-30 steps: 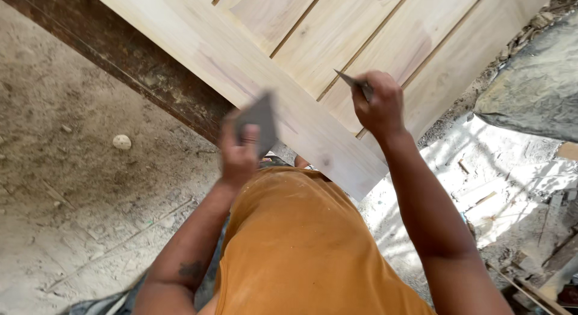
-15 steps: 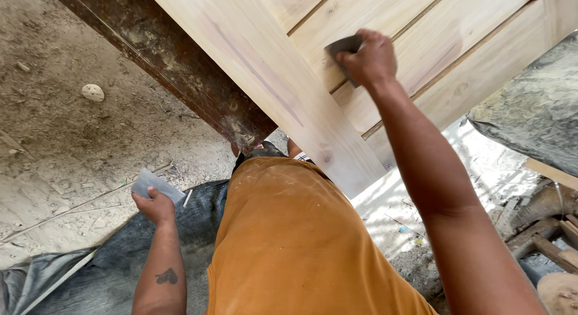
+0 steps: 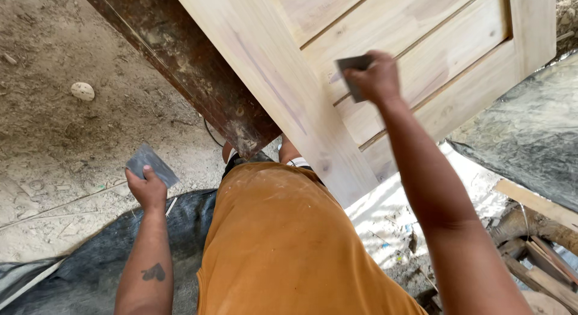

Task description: The person applies a filler substance to the gaps between wooden planks on a door using a metal putty knife, then smooths the surface with a sanding block. The person works on multiple sections of the door, repeatedly applying filler and sanding.

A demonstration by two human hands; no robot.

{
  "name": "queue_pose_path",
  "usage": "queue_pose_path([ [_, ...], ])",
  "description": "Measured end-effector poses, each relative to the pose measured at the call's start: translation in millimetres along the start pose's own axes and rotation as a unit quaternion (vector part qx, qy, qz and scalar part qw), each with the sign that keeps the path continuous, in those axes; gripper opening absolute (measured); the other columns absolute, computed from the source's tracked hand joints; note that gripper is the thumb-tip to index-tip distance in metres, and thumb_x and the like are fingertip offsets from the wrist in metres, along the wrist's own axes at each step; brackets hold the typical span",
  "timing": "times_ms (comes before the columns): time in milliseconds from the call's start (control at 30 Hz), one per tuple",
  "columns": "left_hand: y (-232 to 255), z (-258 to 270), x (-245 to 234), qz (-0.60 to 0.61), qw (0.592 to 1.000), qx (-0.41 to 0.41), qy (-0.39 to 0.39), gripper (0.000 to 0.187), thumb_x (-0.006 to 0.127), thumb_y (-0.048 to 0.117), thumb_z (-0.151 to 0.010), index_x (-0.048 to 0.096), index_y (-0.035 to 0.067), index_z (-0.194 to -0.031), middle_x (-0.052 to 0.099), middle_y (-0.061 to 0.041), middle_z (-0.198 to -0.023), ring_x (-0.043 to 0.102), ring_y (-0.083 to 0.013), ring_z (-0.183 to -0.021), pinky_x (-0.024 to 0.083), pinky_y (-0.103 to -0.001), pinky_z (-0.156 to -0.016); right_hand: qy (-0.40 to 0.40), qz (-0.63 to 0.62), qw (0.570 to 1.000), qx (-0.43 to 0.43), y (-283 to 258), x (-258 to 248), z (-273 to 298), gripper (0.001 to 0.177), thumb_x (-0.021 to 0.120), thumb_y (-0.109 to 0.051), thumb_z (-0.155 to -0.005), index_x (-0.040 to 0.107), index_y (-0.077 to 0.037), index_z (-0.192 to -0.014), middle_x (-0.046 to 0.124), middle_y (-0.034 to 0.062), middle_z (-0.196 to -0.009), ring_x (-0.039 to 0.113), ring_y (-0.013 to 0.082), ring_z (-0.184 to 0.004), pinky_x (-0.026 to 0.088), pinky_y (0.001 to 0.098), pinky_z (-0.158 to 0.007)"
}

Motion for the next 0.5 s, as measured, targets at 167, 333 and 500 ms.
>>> queue_pose_path([
  [167,0,-8,-2,0.055,0.998,-0.013,-0.004,0.035,0.055,0.01,-0.105,0.048,-0.006,-0.135,0.066,-0.022,-0.122,0.069,-0.0317,-0.109,0.053,-0.041,-0.095,-0.018,0.07,0.997,0.021,-37,18,31,0.029,0.09,-0.023,-0.077,0.077,-0.006,-0.096,0.078,0.0151,-0.089,0.074,0.0274,-0.079,0.059,0.0424,-0.072],
  [333,44,-3,-6,0.178,0.982,0.066,0.012,0.024,0.058,0.007,-0.108,0.057,-0.007,-0.128,0.069,-0.019,-0.121,0.067,-0.0289,-0.109,0.052,-0.04,-0.099,0.008,0.118,0.992,0.03,6,-11,-8,0.028,0.087,-0.024,-0.082,0.076,-0.009,-0.102,0.077,0.014,-0.095,0.075,0.0277,-0.083,0.06,0.0419,-0.076],
  [500,93,-9,14,0.451,0.888,0.0,-0.087,0.035,0.064,0.011,-0.096,0.06,-0.001,-0.129,0.069,-0.013,-0.117,0.065,-0.026,-0.103,0.055,-0.038,-0.092,0.092,0.159,0.983,-0.008,33,-58,-45,0.021,0.088,-0.018,-0.085,0.077,-0.004,-0.096,0.077,0.0141,-0.093,0.074,0.027,-0.082,0.059,0.0413,-0.077],
])
Point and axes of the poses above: each hand's wrist, its own z-axis away from the middle knuckle, its own x-axis out of the palm, y = z × x, the point moved 6 cm from there along -z, towards the middle knuckle
